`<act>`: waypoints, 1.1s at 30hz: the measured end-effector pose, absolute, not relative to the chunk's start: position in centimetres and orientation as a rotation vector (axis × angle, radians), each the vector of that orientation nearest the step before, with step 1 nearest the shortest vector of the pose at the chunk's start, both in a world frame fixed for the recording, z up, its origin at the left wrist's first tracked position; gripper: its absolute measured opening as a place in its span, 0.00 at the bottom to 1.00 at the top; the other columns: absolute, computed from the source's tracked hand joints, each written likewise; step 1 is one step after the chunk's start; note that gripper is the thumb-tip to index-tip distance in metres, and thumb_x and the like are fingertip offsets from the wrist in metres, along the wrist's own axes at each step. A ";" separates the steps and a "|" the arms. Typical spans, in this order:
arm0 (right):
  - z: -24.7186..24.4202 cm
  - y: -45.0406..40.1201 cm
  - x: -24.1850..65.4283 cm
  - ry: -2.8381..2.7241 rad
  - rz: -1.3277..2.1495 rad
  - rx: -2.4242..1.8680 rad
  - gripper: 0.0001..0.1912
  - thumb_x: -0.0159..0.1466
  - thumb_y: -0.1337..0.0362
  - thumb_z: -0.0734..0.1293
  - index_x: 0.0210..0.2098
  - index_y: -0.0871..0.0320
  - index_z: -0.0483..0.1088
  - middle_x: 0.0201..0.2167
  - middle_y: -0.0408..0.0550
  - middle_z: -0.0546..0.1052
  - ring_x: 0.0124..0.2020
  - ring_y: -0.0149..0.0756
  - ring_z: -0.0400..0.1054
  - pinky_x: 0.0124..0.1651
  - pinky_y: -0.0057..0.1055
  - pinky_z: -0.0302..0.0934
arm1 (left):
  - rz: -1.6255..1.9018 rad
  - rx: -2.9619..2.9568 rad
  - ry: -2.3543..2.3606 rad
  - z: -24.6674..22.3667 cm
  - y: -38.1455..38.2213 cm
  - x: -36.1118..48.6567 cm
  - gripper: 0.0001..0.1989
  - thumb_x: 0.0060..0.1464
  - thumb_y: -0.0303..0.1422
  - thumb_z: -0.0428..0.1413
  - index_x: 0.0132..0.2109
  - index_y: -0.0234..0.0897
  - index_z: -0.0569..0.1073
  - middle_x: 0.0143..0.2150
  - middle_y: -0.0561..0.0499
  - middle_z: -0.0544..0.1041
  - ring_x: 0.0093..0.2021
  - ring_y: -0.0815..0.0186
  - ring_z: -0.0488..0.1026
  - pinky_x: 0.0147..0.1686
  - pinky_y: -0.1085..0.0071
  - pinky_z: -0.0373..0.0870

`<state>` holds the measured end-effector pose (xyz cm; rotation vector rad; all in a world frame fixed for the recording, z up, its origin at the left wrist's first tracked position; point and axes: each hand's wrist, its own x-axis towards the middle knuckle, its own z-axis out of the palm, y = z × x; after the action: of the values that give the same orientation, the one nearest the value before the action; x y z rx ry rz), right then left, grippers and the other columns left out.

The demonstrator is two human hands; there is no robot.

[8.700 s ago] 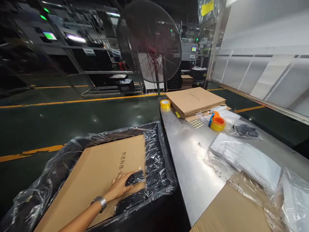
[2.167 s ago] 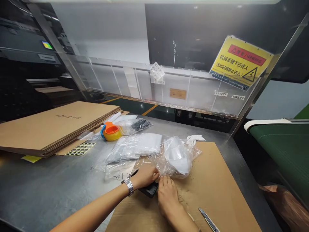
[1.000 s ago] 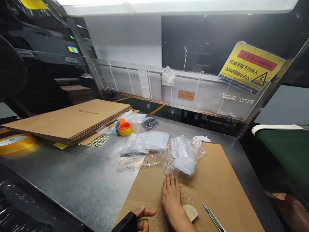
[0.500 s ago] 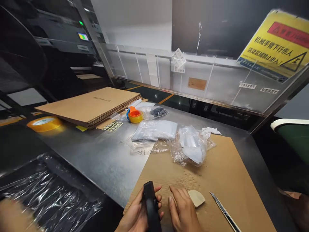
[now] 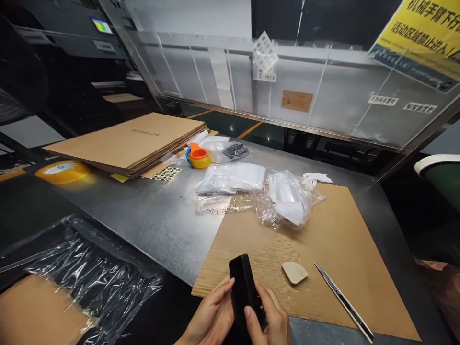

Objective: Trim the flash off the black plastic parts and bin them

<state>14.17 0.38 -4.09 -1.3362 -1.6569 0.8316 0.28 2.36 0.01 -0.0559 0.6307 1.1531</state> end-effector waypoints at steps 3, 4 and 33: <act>-3.6 0.0 14.2 -1.500 0.909 -1.391 0.18 0.60 0.54 0.64 0.46 0.55 0.71 0.44 0.51 0.76 0.44 0.41 0.71 0.40 0.27 0.67 | 1.150 0.047 0.701 -0.2 2.1 0.3 0.06 0.51 0.29 0.57 0.37 0.33 0.76 0.39 0.46 0.78 0.47 0.57 0.71 0.51 0.63 0.62; -3.4 -0.1 14.3 -1.447 0.943 -1.395 0.18 0.59 0.54 0.64 0.45 0.55 0.72 0.44 0.51 0.76 0.45 0.41 0.71 0.42 0.28 0.67 | 1.148 0.080 0.733 -0.3 2.1 0.3 0.07 0.51 0.29 0.57 0.38 0.33 0.76 0.40 0.46 0.78 0.48 0.57 0.70 0.51 0.63 0.61; -4.9 3.1 27.7 -1.928 -0.083 -2.094 0.15 0.64 0.55 0.51 0.33 0.56 0.63 0.27 0.53 0.73 0.29 0.45 0.69 0.30 0.36 0.62 | 1.079 -0.112 0.760 0.7 2.8 0.0 0.27 0.57 0.48 0.44 0.35 0.27 0.74 0.30 0.47 0.74 0.25 0.70 0.69 0.26 0.74 0.68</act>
<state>27.66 3.05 -4.91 -2.0936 -1.9285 -0.0832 0.00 2.82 0.70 -0.1122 0.7603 1.0789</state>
